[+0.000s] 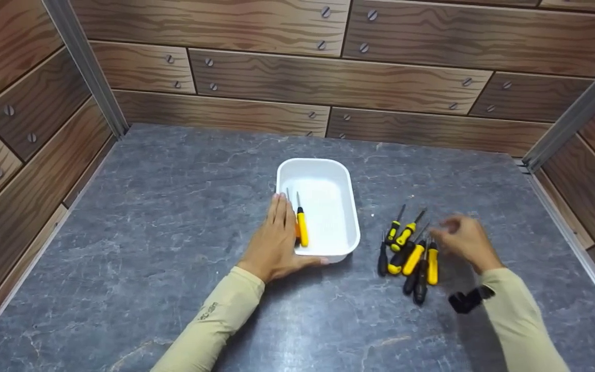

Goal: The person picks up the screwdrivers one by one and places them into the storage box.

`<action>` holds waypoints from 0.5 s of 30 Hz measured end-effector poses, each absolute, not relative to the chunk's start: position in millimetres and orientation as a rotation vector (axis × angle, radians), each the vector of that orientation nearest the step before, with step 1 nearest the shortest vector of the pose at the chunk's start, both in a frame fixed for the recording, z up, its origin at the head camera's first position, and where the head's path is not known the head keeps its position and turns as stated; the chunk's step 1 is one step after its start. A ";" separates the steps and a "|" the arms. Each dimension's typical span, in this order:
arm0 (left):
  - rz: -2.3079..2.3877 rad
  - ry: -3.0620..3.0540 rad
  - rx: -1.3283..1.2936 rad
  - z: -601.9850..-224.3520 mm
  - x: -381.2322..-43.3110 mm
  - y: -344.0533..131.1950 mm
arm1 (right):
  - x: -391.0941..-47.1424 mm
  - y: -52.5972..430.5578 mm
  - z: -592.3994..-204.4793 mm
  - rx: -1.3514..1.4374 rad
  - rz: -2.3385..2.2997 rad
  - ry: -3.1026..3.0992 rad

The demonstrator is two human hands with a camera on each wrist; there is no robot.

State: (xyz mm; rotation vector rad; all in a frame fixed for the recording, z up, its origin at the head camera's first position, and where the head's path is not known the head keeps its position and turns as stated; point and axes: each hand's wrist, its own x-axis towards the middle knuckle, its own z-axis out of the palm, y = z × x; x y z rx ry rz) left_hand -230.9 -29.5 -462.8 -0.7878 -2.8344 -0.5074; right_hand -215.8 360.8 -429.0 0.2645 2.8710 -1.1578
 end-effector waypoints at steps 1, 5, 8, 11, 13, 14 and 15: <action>-0.507 -2.833 -0.787 -462.9 -230.7 -29.7 | -213.0 364.0 -432.3 0.305 -1.192 2.783; -0.496 -2.849 -0.774 -463.2 -230.5 -30.2 | -204.0 370.2 -442.2 0.406 -1.255 2.566; -0.487 -2.859 -0.766 -463.1 -230.0 -30.3 | -199.8 370.4 -445.6 0.413 -1.249 2.523; -0.487 -2.852 -0.768 -463.0 -229.7 -29.6 | -197.8 369.2 -446.1 0.419 -1.230 2.523; -0.488 -2.846 -0.771 -462.8 -229.5 -29.1 | -197.5 368.3 -445.6 0.422 -1.208 2.542; -0.486 -2.850 -0.771 -462.4 -229.3 -28.9 | -197.6 367.8 -445.2 0.427 -1.188 2.552; -0.491 -2.848 -0.773 -462.1 -229.3 -28.7 | -197.7 367.2 -444.9 0.429 -1.171 2.565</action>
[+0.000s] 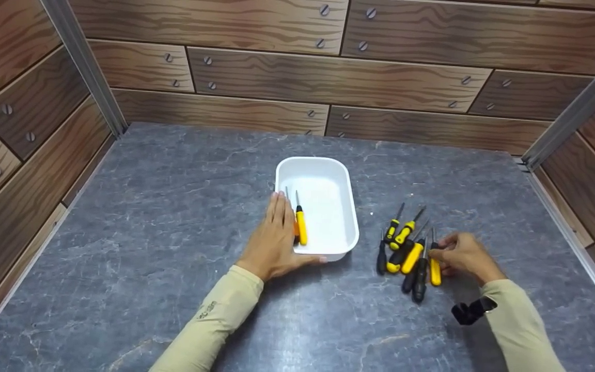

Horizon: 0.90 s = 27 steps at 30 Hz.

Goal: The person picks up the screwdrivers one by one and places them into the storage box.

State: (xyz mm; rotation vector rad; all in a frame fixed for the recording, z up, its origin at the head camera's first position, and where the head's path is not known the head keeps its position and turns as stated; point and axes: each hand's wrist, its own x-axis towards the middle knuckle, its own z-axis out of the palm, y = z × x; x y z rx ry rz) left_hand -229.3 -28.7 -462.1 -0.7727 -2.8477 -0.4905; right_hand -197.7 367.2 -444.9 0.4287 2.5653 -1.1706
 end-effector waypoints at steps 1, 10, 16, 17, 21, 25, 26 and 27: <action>-0.491 -2.848 -0.772 -462.0 -229.2 -28.9 | -198.4 366.3 -444.7 0.431 -1.150 2.579; -0.511 -2.827 -0.775 -462.3 -230.1 -29.2 | -204.3 371.3 -437.0 0.462 -1.233 2.576; -0.517 -2.839 -0.778 -460.6 -229.3 -29.2 | -213.6 364.7 -418.9 0.402 -1.399 2.635; -0.520 -2.836 -0.778 -460.6 -229.3 -29.3 | -215.8 361.2 -415.5 0.392 -1.432 2.647; -0.513 -2.829 -0.786 -461.4 -229.7 -29.4 | -226.7 341.6 -404.9 0.360 -1.623 2.632; -0.503 -2.826 -0.787 -462.3 -230.0 -29.3 | -239.0 315.0 -398.0 0.308 -1.833 2.561; -0.505 -2.821 -0.787 -462.6 -229.9 -29.3 | -241.8 307.3 -396.5 0.287 -1.881 2.539; -0.504 -2.822 -0.785 -462.7 -229.9 -29.2 | -244.8 299.4 -395.2 0.263 -1.920 2.522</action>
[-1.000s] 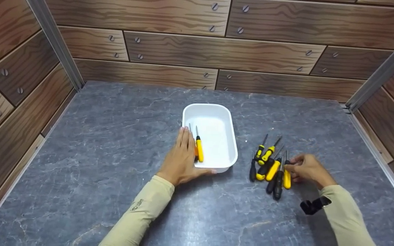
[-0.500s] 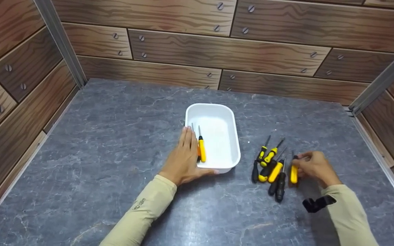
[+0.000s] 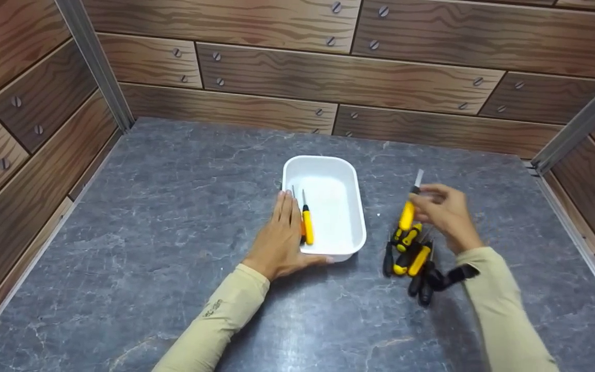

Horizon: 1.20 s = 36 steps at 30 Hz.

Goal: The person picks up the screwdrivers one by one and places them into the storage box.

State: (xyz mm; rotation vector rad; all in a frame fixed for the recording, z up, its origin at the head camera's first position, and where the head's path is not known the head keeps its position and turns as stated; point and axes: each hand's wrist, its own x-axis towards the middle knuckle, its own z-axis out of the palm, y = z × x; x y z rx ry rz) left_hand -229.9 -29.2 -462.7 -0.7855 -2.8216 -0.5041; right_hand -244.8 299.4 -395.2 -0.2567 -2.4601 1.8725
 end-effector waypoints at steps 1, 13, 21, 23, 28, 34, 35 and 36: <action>-0.506 -2.822 -0.784 -462.6 -230.0 -29.1 | -247.7 290.8 -393.7 -0.225 1.888 -2.440; -0.518 -2.822 -0.775 -464.9 -230.0 -28.2 | -273.0 201.5 -404.9 0.016 1.909 -2.487; -0.519 -2.828 -0.776 -462.7 -229.4 -27.6 | -281.0 174.2 -421.2 0.057 1.689 -2.673; -0.517 -2.829 -0.777 -461.8 -229.6 -27.6 | -281.9 170.3 -423.0 0.057 1.635 -2.708; -0.500 -2.845 -0.767 -459.8 -230.0 -28.4 | -283.1 160.0 -423.5 0.066 1.409 -2.854; -0.471 -2.861 -0.759 -460.0 -230.9 -29.4 | -285.4 147.0 -428.8 0.112 1.201 -3.005; -0.462 -2.865 -0.758 -460.5 -231.2 -29.2 | -286.0 145.6 -430.2 0.114 1.171 -3.022; -0.458 -2.866 -0.758 -460.8 -231.3 -29.0 | -286.8 144.2 -431.6 0.108 1.135 -3.037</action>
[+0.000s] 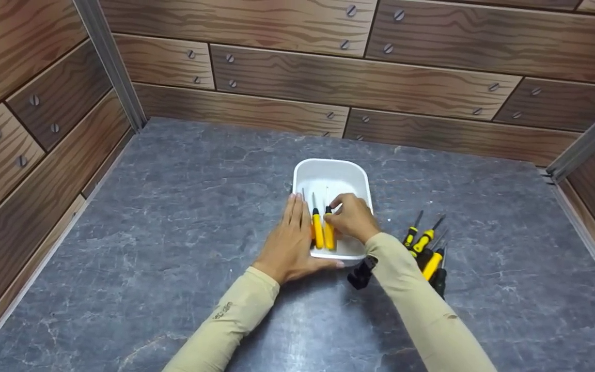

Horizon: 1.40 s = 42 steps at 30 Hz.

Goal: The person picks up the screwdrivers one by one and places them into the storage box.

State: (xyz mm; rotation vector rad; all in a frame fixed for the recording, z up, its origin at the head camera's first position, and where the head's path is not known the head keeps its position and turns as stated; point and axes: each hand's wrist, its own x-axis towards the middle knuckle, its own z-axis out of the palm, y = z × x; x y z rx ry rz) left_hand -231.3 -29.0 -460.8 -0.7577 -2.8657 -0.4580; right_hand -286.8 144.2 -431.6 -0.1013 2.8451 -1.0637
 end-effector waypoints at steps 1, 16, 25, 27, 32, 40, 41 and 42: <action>-0.453 -2.868 -0.758 -461.4 -231.6 -28.7 | -287.5 143.2 -433.0 -0.096 -1.038 2.852; -0.423 -2.885 -0.758 -461.0 -232.2 -27.7 | -293.7 141.1 -445.0 -0.035 -1.032 2.806; -0.431 -2.894 -0.761 -460.4 -231.5 -29.3 | -290.8 141.8 -441.8 -0.089 -1.025 2.808; -0.429 -2.897 -0.759 -461.0 -231.4 -30.0 | -290.0 141.7 -440.2 -0.072 -1.029 2.783; -0.427 -2.852 -0.763 -462.1 -231.4 -29.3 | -286.4 144.0 -430.7 -0.015 -1.085 2.772; -0.457 -2.846 -0.767 -463.8 -231.7 -28.7 | -282.1 158.2 -412.3 -0.113 -1.248 2.978; -0.460 -2.846 -0.767 -463.3 -231.9 -29.1 | -282.0 161.8 -409.7 -0.120 -1.263 3.020; -0.459 -2.856 -0.763 -462.0 -231.9 -29.7 | -282.1 165.8 -407.2 -0.125 -1.279 3.063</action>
